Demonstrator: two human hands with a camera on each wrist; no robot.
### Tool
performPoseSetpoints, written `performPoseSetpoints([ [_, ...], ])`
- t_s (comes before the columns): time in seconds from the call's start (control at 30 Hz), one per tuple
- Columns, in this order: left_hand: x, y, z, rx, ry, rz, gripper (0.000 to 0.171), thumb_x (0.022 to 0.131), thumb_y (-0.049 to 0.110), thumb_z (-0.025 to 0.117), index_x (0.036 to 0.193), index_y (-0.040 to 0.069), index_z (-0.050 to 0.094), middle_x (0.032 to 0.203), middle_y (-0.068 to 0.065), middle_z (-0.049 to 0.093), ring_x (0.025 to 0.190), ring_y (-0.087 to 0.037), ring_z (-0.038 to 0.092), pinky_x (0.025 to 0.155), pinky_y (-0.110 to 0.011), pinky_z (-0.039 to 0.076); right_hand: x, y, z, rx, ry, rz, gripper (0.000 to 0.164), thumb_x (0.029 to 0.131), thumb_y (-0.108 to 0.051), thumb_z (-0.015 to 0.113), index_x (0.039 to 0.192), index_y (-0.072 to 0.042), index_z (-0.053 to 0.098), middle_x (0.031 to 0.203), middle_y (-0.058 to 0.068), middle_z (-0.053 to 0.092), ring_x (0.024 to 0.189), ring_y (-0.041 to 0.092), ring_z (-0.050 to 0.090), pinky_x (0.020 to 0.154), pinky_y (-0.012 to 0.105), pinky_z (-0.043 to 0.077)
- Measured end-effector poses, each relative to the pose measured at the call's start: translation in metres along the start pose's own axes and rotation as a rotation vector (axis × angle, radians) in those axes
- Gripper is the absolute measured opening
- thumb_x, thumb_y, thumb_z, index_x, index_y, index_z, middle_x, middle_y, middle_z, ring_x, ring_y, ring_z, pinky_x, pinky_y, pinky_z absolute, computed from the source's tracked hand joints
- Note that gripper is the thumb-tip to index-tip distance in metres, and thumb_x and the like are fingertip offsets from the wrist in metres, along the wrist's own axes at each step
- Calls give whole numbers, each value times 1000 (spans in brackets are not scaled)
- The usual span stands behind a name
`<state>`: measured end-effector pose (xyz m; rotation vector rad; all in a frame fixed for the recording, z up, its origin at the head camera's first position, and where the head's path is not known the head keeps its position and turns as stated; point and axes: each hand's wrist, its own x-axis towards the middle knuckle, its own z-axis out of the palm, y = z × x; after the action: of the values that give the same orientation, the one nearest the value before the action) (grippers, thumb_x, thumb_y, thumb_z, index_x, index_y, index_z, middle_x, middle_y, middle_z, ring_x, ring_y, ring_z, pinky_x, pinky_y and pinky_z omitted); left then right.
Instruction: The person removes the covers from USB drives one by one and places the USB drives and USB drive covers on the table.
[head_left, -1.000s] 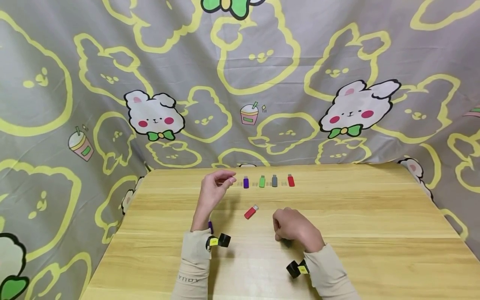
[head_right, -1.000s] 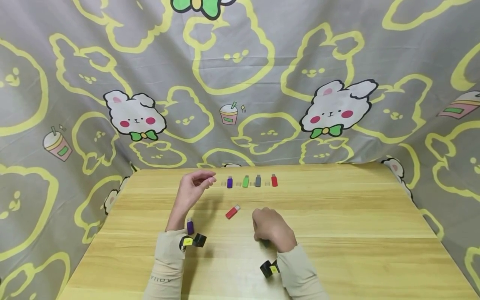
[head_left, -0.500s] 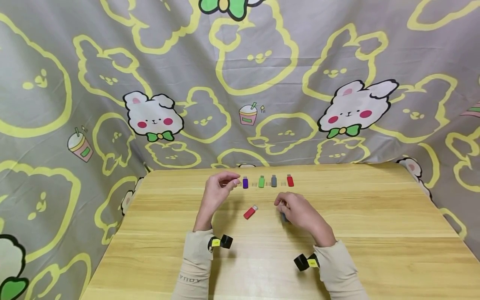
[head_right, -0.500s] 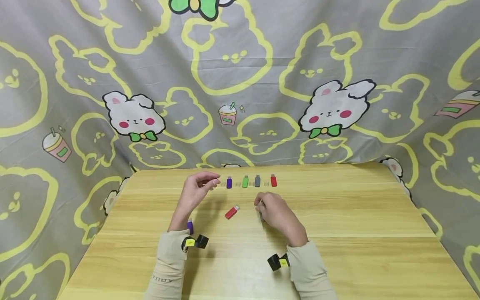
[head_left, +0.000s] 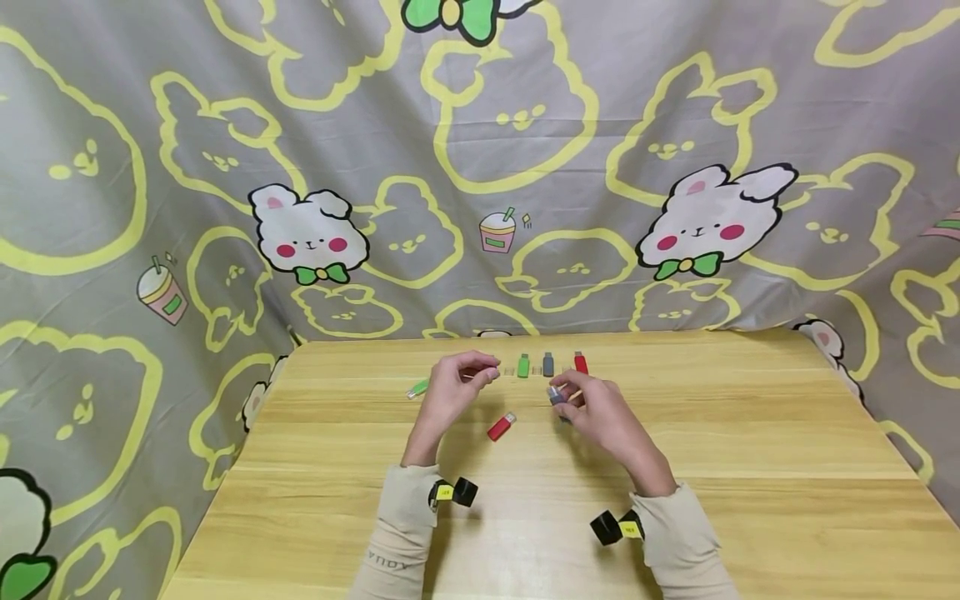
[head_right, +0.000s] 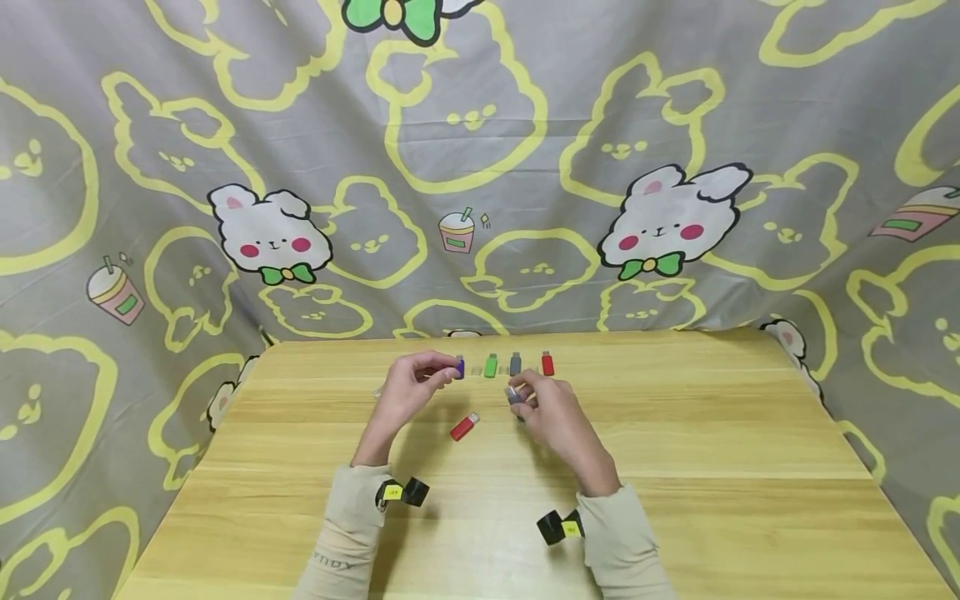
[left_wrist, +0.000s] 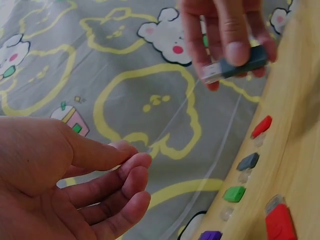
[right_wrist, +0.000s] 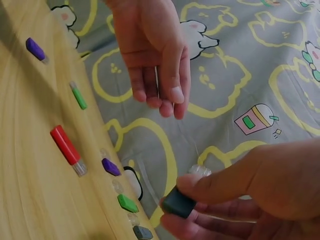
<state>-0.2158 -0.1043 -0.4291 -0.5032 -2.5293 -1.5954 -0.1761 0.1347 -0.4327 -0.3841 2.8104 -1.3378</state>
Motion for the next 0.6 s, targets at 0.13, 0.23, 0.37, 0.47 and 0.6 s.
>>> performPoseSetpoints([
  [0.13,0,3,7,4,-53,12,11,96,2,71,105,2,77,98,-11,76,84,-21,71,76,-31,60,-1,-1,-2,9,29,-19,14,90,-2,79,103,-4,74,92,5,73,82,20,70,66,29,59],
  [0.23,0,5,11,-2,-98,10,11,97,4,71,105,3,78,99,-8,76,83,-18,71,76,-29,59,-1,-2,-3,13,47,-35,9,90,-6,79,99,-6,76,92,4,75,81,20,71,66,29,59],
  [0.37,-2,7,17,-26,-160,24,12,97,6,71,107,3,77,101,-8,75,85,-18,71,76,-28,59,-1,-2,-4,16,69,-64,8,90,-8,80,98,-6,78,90,4,76,79,18,72,65,29,59],
  [0.47,-3,9,22,-31,-195,30,13,97,8,71,108,3,77,104,-8,75,88,-19,71,77,-28,59,-2,-3,-5,10,87,-80,9,90,-9,80,98,-6,79,87,2,76,75,14,71,64,28,58],
  [0.6,-5,13,29,-53,-206,11,15,97,10,72,110,5,78,107,-7,75,90,-21,71,76,-25,58,-3,-5,-6,6,101,-95,10,89,-11,81,99,-7,80,84,0,76,73,11,69,63,27,56],
])
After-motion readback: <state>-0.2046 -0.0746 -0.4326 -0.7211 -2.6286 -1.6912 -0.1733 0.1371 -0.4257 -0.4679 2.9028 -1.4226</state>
